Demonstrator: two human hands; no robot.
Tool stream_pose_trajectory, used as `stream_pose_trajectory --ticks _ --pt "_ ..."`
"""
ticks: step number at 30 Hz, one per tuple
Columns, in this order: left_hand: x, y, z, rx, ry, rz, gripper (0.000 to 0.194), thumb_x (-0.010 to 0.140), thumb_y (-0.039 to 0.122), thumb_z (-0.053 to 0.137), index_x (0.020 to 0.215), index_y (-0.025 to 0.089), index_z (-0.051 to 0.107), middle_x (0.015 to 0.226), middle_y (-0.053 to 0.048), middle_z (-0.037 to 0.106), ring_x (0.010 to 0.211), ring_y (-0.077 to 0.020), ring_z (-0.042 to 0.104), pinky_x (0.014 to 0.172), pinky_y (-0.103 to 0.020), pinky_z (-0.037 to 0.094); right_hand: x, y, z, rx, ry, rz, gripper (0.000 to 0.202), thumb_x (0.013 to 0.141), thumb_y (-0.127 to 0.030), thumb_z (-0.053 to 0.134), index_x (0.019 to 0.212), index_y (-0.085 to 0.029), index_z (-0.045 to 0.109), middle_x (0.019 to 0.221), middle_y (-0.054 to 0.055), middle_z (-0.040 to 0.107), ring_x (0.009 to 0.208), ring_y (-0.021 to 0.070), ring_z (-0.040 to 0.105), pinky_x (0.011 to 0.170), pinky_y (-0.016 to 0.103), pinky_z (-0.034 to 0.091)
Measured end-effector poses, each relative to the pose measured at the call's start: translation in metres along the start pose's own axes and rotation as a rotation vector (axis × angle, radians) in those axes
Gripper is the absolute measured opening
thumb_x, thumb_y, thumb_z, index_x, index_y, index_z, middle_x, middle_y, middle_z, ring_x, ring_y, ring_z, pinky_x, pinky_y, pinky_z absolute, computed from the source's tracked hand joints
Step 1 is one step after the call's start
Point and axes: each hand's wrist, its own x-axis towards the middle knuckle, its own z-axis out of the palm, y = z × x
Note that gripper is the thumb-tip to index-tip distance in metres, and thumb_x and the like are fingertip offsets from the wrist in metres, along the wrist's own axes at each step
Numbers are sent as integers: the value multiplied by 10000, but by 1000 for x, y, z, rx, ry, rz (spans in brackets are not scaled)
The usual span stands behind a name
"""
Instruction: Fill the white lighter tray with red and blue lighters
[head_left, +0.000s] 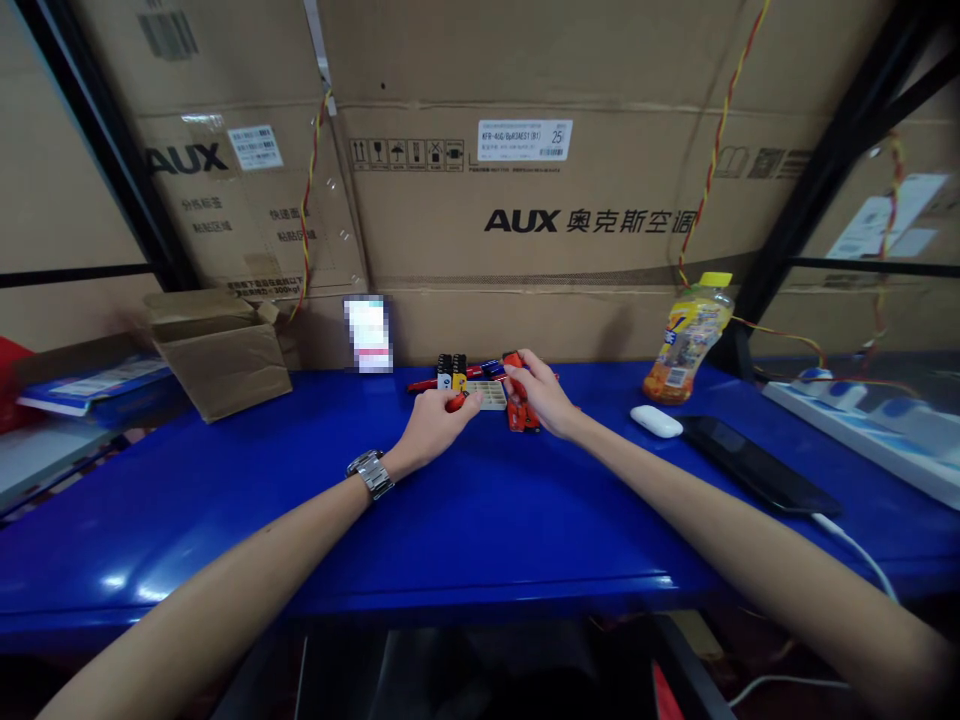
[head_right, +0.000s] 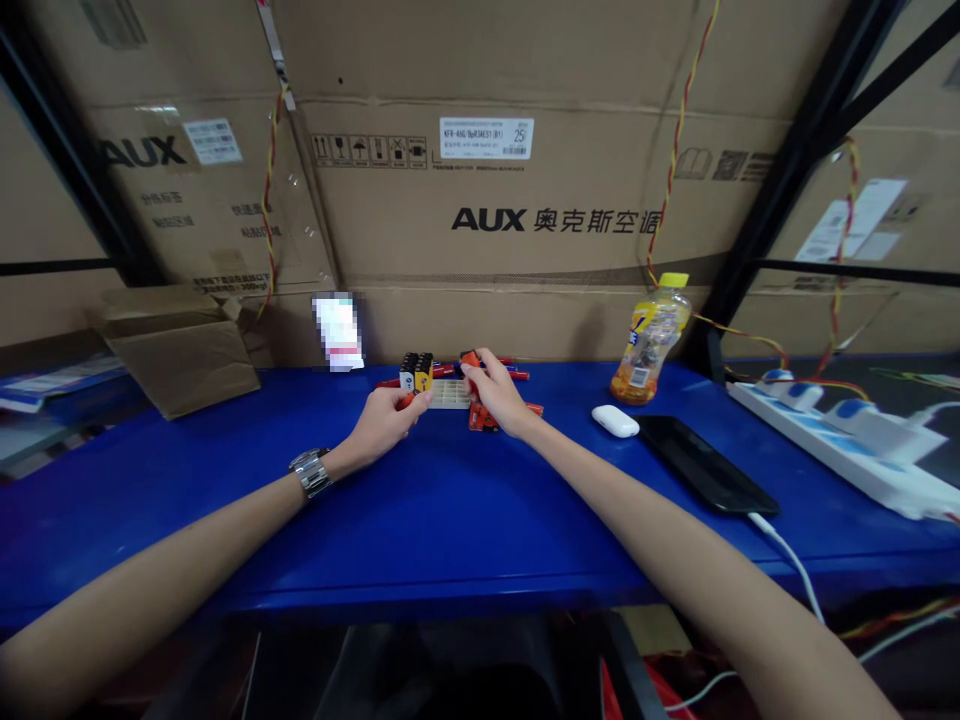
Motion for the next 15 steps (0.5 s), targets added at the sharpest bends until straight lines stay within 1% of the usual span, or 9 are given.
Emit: stream_pose_trajectory --ticks 2,4,7,9,11,15 --pt "-1 1 0 42 -11 11 430 807 474 519 507 193 393 470 36 347 458 -96 327 460 -262 211 -3 0 0 -6 30 32 347 795 -531 543 684 -215 453 468 -69 387 401 76 336 409 223 277" --pt "-1 1 0 76 -16 36 423 794 453 527 501 194 368 485 39 326 476 -95 299 473 -265 202 -6 -2 -1 -39 56 78 447 796 -586 519 570 -207 445 388 -68 319 355 66 267 374 230 206" --pt "-1 0 0 103 -15 63 417 783 428 531 502 196 327 498 43 315 493 -93 277 486 -268 196 -9 -5 -2 -90 103 143 518 773 -629 529 485 -220 394 323 -67 271 315 59 215 347 240 154" --pt "-1 0 1 118 -16 65 402 776 405 533 506 197 320 500 44 323 498 -94 281 489 -268 199 -10 -6 -2 -96 123 164 504 758 -606 559 476 -229 378 312 -69 266 301 58 214 334 239 159" --pt "-1 0 2 128 -14 69 377 767 381 536 511 197 330 501 44 335 501 -95 290 490 -268 206 -10 -6 -1 -79 135 159 465 738 -546 599 482 -234 367 317 -79 262 293 55 223 323 233 170" --pt "0 0 2 147 14 85 327 752 338 528 519 197 346 505 43 361 505 -97 305 492 -267 213 -10 -1 1 -64 174 91 396 698 -407 616 492 -241 321 336 -91 269 282 46 243 302 214 180"
